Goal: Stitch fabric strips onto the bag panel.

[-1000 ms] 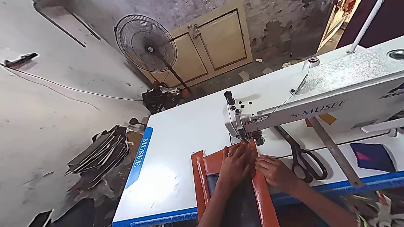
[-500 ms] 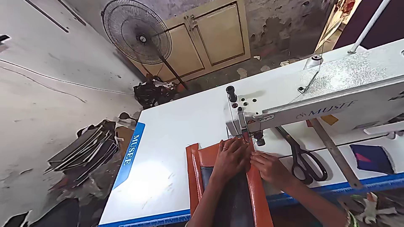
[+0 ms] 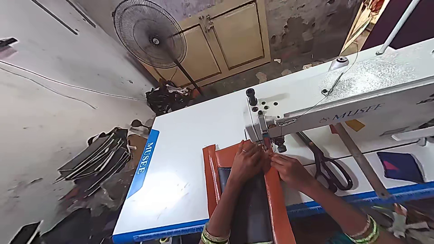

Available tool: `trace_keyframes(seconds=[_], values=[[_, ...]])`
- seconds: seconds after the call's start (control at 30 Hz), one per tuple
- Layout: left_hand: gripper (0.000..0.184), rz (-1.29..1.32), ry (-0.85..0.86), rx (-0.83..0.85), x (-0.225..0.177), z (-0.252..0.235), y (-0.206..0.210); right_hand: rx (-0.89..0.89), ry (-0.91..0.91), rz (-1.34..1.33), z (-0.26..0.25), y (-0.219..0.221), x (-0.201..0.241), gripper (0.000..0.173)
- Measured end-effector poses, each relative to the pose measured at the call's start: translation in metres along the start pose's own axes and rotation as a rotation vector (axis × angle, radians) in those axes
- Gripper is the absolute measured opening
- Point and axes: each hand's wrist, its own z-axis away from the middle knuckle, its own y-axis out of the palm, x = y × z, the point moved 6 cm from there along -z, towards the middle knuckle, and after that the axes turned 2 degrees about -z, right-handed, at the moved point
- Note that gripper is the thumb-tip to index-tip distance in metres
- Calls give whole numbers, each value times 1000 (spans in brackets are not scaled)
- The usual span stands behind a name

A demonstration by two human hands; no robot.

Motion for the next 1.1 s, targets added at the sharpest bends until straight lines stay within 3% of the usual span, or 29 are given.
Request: trace_keyframes(seconds=[0.1,0.3,0.5,1.1], values=[[25,29,-16,6,-6,11,0,-40,-133,-12,0,-9,16,19],[31,72,-74,89,-11,16,-1,50,-265,92,-20,-9,39,13],[36,7,-88,150,-14,17,6,60,-203,23,13,-7,20,14],[33,20,-131,93,-15,8,5,112,-175,16,5,-6,11,14]])
